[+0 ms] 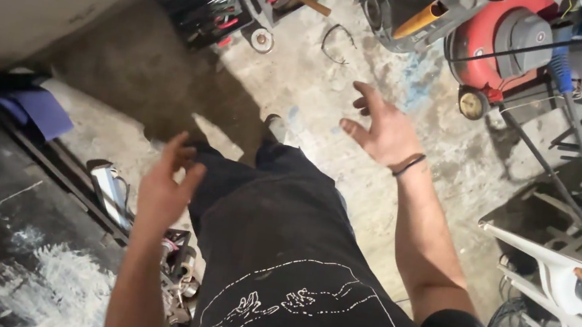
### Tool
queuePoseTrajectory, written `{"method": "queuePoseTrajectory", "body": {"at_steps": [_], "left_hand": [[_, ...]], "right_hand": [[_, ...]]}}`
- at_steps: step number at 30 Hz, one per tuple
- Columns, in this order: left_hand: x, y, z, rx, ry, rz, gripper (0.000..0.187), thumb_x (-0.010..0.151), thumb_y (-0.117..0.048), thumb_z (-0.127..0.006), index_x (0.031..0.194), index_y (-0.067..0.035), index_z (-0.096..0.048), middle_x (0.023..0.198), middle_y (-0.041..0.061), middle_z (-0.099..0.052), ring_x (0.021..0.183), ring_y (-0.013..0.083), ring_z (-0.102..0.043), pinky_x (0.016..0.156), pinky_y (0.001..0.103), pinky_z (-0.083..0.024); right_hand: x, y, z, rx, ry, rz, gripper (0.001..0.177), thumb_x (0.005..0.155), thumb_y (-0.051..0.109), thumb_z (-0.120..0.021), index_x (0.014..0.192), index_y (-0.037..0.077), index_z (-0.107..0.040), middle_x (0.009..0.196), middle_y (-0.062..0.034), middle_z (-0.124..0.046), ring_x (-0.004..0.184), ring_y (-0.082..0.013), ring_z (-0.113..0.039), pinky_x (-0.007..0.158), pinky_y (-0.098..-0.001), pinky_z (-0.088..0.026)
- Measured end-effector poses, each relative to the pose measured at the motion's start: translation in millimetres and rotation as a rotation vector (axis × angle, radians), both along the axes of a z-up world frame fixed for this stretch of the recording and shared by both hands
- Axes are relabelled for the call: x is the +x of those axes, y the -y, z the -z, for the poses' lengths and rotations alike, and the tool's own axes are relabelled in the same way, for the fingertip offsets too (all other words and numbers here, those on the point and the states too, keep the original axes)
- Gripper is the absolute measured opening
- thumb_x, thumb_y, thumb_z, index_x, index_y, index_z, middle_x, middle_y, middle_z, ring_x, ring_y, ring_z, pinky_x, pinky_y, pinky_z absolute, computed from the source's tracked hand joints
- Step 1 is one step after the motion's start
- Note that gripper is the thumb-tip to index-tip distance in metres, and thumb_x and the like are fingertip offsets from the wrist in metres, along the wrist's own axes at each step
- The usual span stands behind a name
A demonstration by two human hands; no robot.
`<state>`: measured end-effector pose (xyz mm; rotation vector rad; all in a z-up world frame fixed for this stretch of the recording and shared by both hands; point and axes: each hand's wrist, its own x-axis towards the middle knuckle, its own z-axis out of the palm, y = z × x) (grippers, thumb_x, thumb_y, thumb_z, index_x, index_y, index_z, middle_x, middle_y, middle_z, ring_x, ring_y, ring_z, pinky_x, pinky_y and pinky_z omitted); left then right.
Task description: The person works on a motor stator, using pliers to remove copper windings and placing them into a bucket. They then use a knife to scrape the stator slots clean. The person also sharpens the knife on a bench grinder during the process.
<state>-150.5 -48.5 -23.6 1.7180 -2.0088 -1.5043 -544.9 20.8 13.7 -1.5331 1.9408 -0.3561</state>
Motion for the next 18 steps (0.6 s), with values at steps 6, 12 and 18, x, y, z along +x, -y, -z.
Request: {"method": "queuePoseTrajectory", "body": {"at_steps": [6, 12, 18], "left_hand": [[51.1, 22.6, 144.6, 0.023, -0.331, -0.131, 0.062, 0.103, -0.029, -0.064, 0.158, -0.009, -0.043, 0.123, 0.013, -0.073, 0.106, 0.0188, -0.069, 0.095, 0.032, -0.054], [204.2, -30.9, 295.4, 0.346, -0.084, -0.52, 0.074, 0.1, -0.042, -0.061, 0.16, -0.009, -0.033, 0.11, 0.011, -0.072, 0.082, 0.0174, -0.067, 0.065, 0.031, -0.049], [287.6, -3.6, 290.9, 0.512, 0.006, -0.615, 0.074, 0.099, -0.048, -0.057, 0.158, -0.011, -0.03, 0.107, 0.011, -0.071, 0.078, 0.0187, -0.067, 0.057, 0.031, -0.047]], "right_hand": [[69.1, -3.6, 8.0, -0.106, 0.146, -0.269, 0.077, 0.085, 0.042, -0.081, 0.148, 0.012, -0.049, 0.113, -0.014, -0.074, 0.1, -0.0361, -0.071, 0.087, -0.0452, -0.057], [113.0, 19.2, 30.5, 0.063, 0.34, -0.245, 0.085, 0.08, 0.052, -0.077, 0.149, 0.011, -0.048, 0.124, -0.0162, -0.07, 0.111, -0.0363, -0.069, 0.091, -0.0452, -0.055], [118.2, 65.4, 38.8, -0.017, 0.174, 0.144, 0.084, 0.092, 0.064, -0.061, 0.153, 0.009, -0.045, 0.132, -0.0199, -0.063, 0.122, -0.0386, -0.064, 0.1, -0.0461, -0.051]]}}
